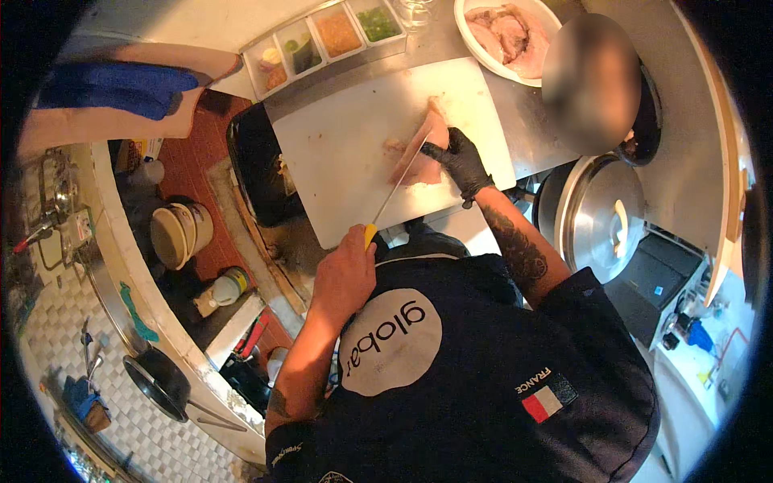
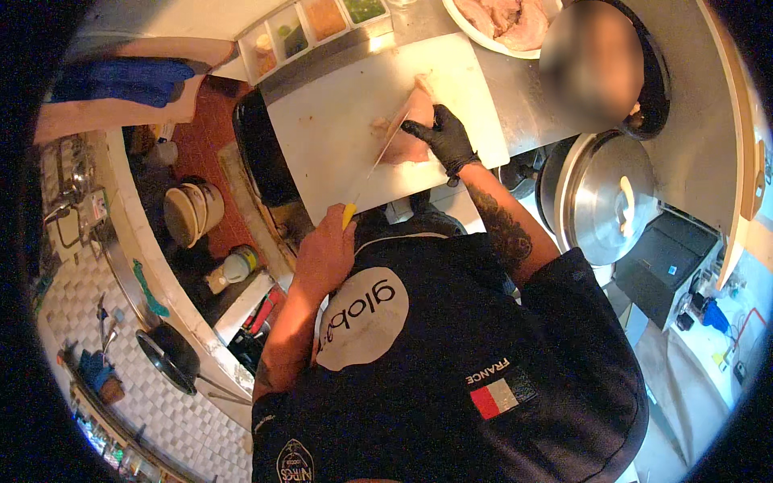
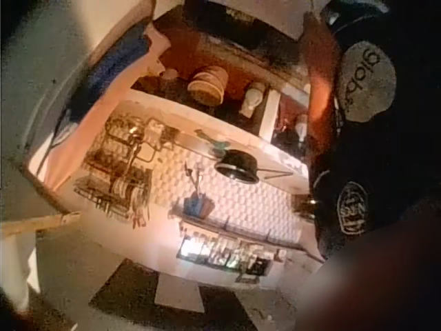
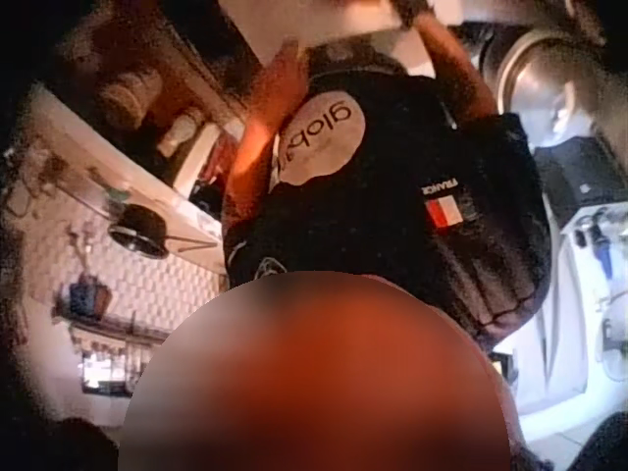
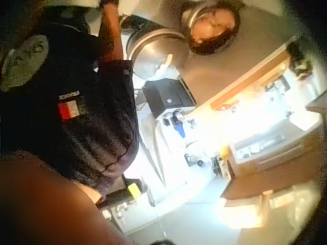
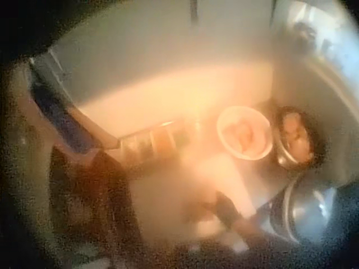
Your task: The person is slicing raw chicken breast on a white cutting board in a kitchen.
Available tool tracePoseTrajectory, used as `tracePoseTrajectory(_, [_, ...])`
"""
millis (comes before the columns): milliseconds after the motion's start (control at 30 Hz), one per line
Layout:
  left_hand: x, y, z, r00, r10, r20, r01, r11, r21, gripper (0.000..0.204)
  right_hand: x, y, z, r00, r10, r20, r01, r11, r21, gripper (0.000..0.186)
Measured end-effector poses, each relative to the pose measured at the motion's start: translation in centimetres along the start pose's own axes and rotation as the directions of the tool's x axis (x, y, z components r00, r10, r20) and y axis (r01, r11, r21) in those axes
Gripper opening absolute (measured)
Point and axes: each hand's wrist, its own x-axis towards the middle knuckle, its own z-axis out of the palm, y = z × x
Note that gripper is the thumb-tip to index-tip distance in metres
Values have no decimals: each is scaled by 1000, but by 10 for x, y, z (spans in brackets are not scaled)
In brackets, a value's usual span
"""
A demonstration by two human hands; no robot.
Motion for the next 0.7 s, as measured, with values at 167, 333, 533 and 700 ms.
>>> tracePoseTrajectory(167, [17, 9, -2, 995, -60, 80, 57, 997, 42, 22, 2, 0, 2, 999, 40, -4, -39, 996, 80, 59])
tracePoseTrajectory(333, [56, 20, 0, 982, -87, 168, 72, 993, 93, 22, 7, 13, -2, 998, 51, -26, -52, 998, -34, 66])
tracePoseTrajectory(533, [116, 33, 22, 984, -80, 161, 61, 991, 115, 25, 6, 4, 1, 998, 56, -8, -57, 994, -96, 70])
tracePoseTrajectory(700, [120, 39, 16, 981, -65, 185, 31, 983, 181, 28, 8, 7, 1, 997, 62, -38, -66, 991, -116, 68])
